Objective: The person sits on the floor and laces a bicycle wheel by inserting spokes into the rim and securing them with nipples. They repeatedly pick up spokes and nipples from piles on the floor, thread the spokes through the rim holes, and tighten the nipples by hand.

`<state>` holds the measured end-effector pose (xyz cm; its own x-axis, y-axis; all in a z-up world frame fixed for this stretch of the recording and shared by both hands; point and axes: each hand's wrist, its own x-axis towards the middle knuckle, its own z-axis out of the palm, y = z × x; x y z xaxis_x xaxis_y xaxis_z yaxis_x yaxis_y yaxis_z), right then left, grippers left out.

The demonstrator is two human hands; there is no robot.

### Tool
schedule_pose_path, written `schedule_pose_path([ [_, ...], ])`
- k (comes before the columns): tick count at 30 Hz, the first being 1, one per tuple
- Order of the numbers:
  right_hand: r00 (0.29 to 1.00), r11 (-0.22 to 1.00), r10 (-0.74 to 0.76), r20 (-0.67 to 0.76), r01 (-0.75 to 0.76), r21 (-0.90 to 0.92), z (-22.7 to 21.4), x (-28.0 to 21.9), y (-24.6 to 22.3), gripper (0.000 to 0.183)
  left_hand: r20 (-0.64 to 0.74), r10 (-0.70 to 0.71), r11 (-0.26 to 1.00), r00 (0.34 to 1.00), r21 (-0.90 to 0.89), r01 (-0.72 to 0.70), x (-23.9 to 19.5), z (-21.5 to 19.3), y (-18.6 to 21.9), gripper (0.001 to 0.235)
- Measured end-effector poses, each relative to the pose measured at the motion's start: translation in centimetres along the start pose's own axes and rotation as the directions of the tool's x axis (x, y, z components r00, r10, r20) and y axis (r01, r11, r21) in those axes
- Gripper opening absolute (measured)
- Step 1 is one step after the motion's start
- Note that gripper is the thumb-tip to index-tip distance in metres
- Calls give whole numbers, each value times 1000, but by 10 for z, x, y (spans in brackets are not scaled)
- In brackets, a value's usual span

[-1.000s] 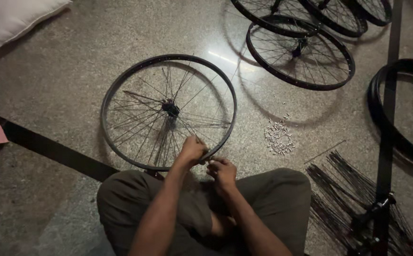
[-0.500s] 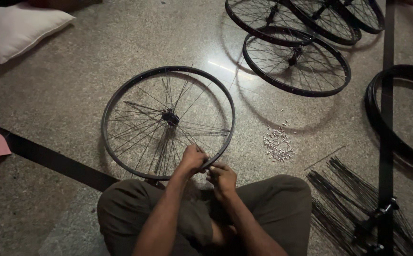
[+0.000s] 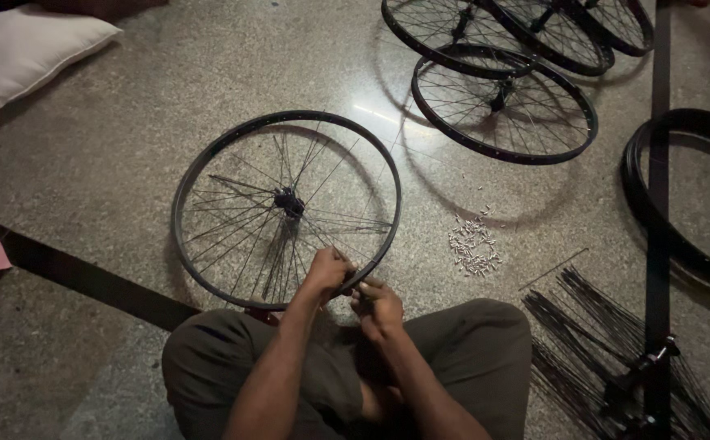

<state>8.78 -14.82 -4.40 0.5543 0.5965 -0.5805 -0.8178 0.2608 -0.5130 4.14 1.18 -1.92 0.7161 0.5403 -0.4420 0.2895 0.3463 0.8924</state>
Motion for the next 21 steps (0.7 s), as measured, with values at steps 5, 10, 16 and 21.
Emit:
schedule_pose_path([
  [5,999,998,-40,13,40,-45,-1,6,13,11,-34,-32,999,999,-34,31,4,1,-12,19],
  [10,991,988,-81,-106,66,-139,9,13,28,16,-71,182,937,981,314,-151,22,-5,-28,25],
  [16,960,973,-209,-185,185,-141,18,-4,28,19,-71,100,971,992,225,-82,22,-7,-31,20],
  [21,983,979,-166,-80,154,-136,20,-4,23,21,-38,-1,996,999,86,4,7,0,-18,16],
])
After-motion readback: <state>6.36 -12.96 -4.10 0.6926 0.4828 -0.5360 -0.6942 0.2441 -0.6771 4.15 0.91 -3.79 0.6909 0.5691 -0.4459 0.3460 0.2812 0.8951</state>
